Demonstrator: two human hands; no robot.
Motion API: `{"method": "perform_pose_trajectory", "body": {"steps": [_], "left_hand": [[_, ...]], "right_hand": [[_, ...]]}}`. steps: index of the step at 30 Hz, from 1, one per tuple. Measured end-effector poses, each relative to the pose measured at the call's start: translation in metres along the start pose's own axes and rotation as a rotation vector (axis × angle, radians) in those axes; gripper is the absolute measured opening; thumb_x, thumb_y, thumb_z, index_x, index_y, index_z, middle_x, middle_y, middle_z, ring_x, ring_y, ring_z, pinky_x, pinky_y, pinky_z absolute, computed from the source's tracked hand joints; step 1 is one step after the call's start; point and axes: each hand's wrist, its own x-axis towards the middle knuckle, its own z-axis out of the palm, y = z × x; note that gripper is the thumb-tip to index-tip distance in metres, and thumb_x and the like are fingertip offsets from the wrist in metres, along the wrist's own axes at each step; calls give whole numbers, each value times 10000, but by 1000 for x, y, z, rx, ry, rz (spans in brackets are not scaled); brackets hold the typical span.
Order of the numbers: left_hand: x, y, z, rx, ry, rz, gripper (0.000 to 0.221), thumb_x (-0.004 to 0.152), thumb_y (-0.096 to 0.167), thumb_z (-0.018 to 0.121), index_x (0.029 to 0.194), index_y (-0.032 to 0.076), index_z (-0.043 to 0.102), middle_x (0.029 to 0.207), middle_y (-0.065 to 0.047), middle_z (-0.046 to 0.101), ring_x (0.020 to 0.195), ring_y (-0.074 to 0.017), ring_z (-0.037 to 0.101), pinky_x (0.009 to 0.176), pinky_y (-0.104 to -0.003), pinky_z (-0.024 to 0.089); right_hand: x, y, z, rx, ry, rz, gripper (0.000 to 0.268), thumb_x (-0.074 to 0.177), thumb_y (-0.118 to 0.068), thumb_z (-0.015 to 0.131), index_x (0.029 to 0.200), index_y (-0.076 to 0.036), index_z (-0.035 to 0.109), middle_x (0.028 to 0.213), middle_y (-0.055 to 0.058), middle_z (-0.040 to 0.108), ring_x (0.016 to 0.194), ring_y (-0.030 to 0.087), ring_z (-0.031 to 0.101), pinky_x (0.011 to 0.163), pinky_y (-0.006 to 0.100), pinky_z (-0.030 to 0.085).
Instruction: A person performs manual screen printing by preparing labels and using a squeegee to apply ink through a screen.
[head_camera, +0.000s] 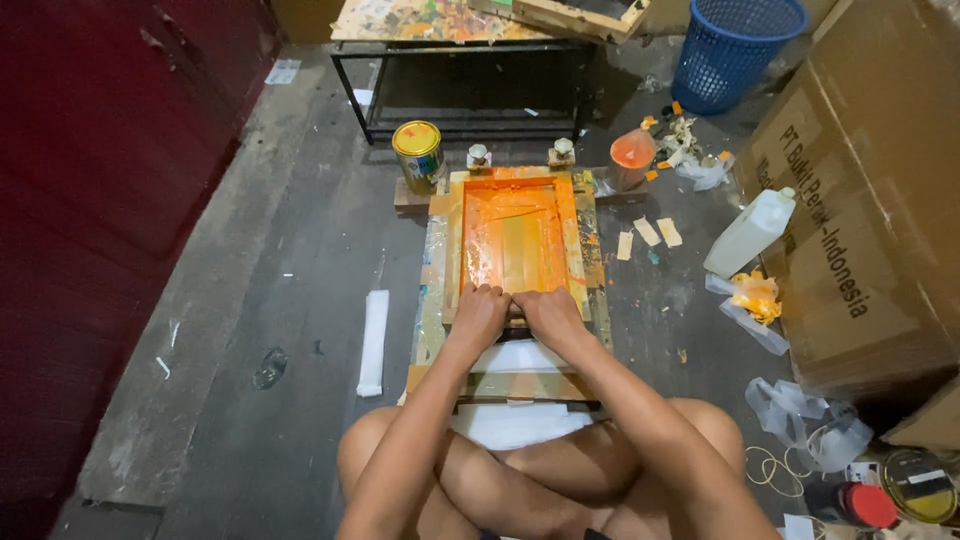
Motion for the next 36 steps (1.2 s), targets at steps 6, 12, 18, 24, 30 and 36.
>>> {"method": "perform_pose_trajectory", "body": {"steps": [6,12,18,24,30,36], "left_hand": [[5,-7,7,-41,-73,38,176,733,57,706,862,151,781,752,-25,691,727,-293,678,698,-421,413],[34,-36,0,-225,-377,-25,154,806,257,735,883,134,787,817,-93,741,863,-379,723,743,-466,478],[74,-53,-14,-238,-425,-99,99,867,271,704,816,201,752,822,-34,767,934,-315,752,825,-446,498],[120,-81,26,5,12,-85,91,924,239,637,886,274,712,818,80,692,868,-154,707,848,-351,409],[143,-86,49,-18,172,-127,73,879,155,661,895,220,631,828,69,651,894,-130,682,857,-312,404],[144,-86,74,26,124,-86,46,866,161,663,898,193,656,833,26,675,879,-170,690,874,-355,395]], "right_hand": [[5,3,-2,-16,-9,-12,266,892,-69,507,923,-237,711,746,21,699,725,298,745,681,445,535],[30,24,-19,98,-240,24,202,906,-124,603,1062,-168,723,867,145,751,833,432,745,721,515,572],[78,8,-103,156,-564,210,401,970,-94,557,1327,-234,674,1130,221,743,1160,462,672,974,553,538],[121,51,-36,46,-18,90,420,845,-15,582,1184,-260,624,1234,-3,696,1242,222,623,912,416,416],[153,58,-20,-6,49,148,403,973,-24,546,1288,-272,591,1382,23,652,1367,219,548,1003,436,346],[153,69,1,-64,98,103,331,1015,-68,469,1258,-233,622,1324,43,682,1296,245,611,972,422,410]]}}
